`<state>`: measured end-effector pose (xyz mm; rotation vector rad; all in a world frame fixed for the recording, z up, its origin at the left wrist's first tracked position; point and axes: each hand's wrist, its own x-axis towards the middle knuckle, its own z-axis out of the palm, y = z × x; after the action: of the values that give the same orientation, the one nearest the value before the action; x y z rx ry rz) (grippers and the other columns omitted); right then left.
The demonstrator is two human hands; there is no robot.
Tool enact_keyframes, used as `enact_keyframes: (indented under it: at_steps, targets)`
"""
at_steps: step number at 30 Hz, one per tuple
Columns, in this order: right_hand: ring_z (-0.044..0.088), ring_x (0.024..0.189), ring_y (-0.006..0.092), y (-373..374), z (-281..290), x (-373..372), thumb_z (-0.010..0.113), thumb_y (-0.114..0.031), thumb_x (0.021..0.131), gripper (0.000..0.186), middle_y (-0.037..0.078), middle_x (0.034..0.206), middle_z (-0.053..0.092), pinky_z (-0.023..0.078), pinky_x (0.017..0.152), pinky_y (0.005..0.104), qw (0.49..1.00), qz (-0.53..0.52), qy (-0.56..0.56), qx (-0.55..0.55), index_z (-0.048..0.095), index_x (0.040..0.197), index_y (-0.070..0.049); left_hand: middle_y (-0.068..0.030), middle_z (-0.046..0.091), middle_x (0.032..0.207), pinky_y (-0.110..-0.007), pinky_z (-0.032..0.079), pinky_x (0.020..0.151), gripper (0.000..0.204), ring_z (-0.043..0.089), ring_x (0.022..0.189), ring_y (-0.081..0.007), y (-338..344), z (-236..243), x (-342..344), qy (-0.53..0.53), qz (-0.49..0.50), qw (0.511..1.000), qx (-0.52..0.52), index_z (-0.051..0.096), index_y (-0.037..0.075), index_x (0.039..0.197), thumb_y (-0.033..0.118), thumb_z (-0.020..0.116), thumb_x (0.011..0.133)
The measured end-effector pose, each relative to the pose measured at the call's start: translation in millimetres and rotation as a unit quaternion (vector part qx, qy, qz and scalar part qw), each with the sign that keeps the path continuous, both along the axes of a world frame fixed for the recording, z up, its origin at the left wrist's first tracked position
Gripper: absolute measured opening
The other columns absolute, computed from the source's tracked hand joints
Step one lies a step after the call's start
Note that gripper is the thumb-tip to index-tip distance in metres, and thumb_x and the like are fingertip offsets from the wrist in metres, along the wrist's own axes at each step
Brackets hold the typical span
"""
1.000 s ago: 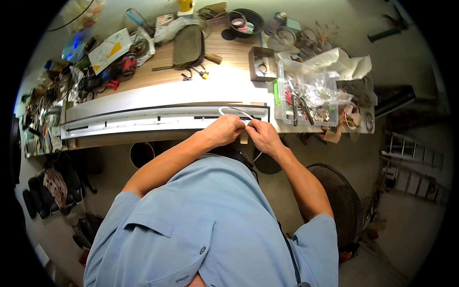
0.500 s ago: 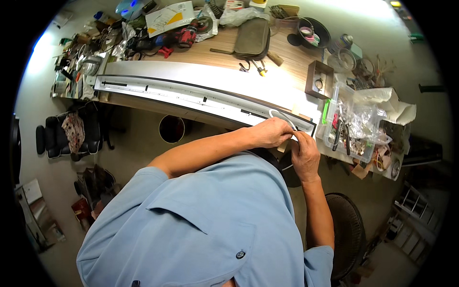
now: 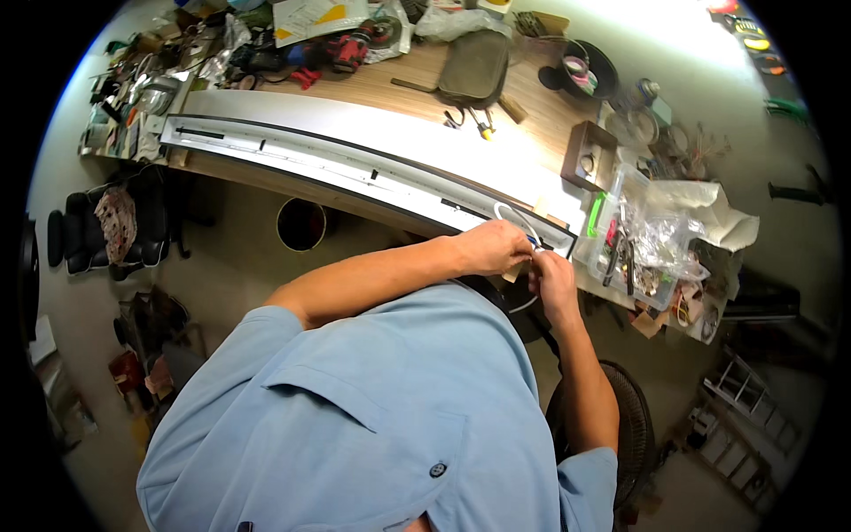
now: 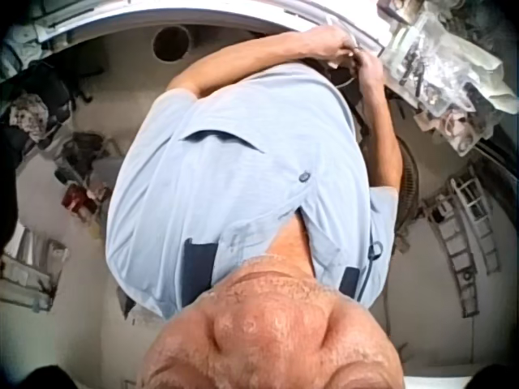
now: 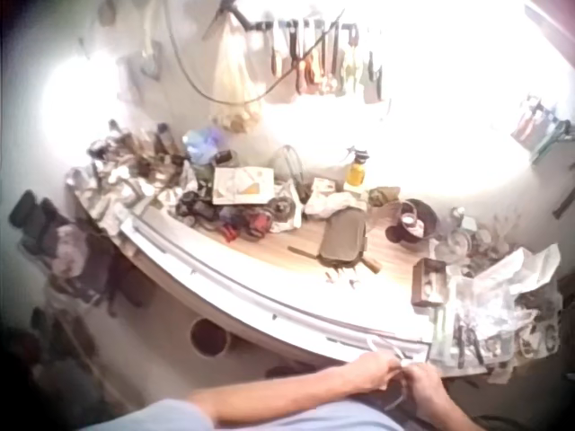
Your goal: The person strips the insulation from a white wire using red-handled scissors and then uses pliers to crimp a metal connector onto the exposed end. They subsequently wrap the connection with black electrical tape to secure it.
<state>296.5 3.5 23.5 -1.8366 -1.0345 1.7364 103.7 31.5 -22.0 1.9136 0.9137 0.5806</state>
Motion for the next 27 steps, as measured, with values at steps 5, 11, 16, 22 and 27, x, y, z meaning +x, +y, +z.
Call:
enact_keyframes:
  at_steps: [5, 11, 16, 22, 27]
  targets:
    - [0.036, 0.045, 0.0089, 9.3, -6.4, -14.7, 0.053, -0.029, 0.1, 0.029, -0.006, 0.058, 0.042, 0.025, 0.041, 0.0258, 0.965, -0.16, 0.128, -0.165, 0.048, 0.074, -0.019, -0.0214, 0.071, 0.093, -0.044, 0.055, 0.078, 0.018, 0.069, 0.089, -0.0396, 0.5, -3.0, -8.0, -0.041, 0.03, 0.998, -0.027, 0.074, 0.003, 0.101, 0.017, 0.064, 0.093]
    - [0.046, 0.056, 0.0092, -8.0, 0.1, -13.0, 0.058, -0.043, 0.104, 0.039, -0.001, 0.067, 0.052, 0.037, 0.052, 0.0246, 0.978, -0.198, 0.032, 0.047, 0.055, 0.082, -0.011, -0.0182, 0.071, 0.086, -0.037, 0.053, 0.073, 0.022, 0.068, 0.075, -0.0281, 6.0, 15.6, -26.4, -0.049, 0.033, 0.993, -0.1, 0.072, 0.0, 0.107, 0.016, 0.063, 0.094]
    - [0.059, 0.075, 0.0091, -4.9, -3.3, -19.5, 0.069, -0.024, 0.1, 0.032, 0.003, 0.095, 0.067, 0.047, 0.063, 0.025, 0.989, -0.068, -0.014, 0.127, 0.066, 0.121, 0.0, -0.018, 0.068, 0.082, -0.039, 0.051, 0.069, 0.018, 0.064, 0.071, -0.0293, 2.3, 11.6, -38.6, -0.089, -0.003, 0.989, -0.118, 0.069, -0.002, 0.101, 0.013, 0.064, 0.093]
    - [0.07, 0.089, 0.0159, 22.3, 9.4, -37.7, 0.072, -0.02, 0.096, 0.03, 0.01, 0.101, 0.075, 0.055, 0.079, 0.0283, 0.988, 0.056, -0.082, 0.123, 0.072, 0.116, 0.003, -0.0181, 0.068, 0.089, -0.041, 0.053, 0.075, 0.014, 0.067, 0.083, -0.0349, -3.0, -6.1, -44.6, -0.156, 0.013, 0.984, -0.08, 0.068, -0.001, 0.097, 0.013, 0.063, 0.093]
    - [0.064, 0.071, 0.0137, 38.9, 10.7, -29.5, 0.07, -0.025, 0.097, 0.026, 0.006, 0.076, 0.071, 0.051, 0.067, 0.0298, 0.938, 0.208, -0.204, 0.186, 0.074, 0.095, 0.001, -0.0159, 0.072, 0.105, -0.041, 0.057, 0.085, 0.014, 0.07, 0.097, -0.035, 0.7, -21.0, -58.1, -0.212, -0.023, 0.977, 0.018, 0.071, 0.005, 0.103, 0.009, 0.071, 0.09]
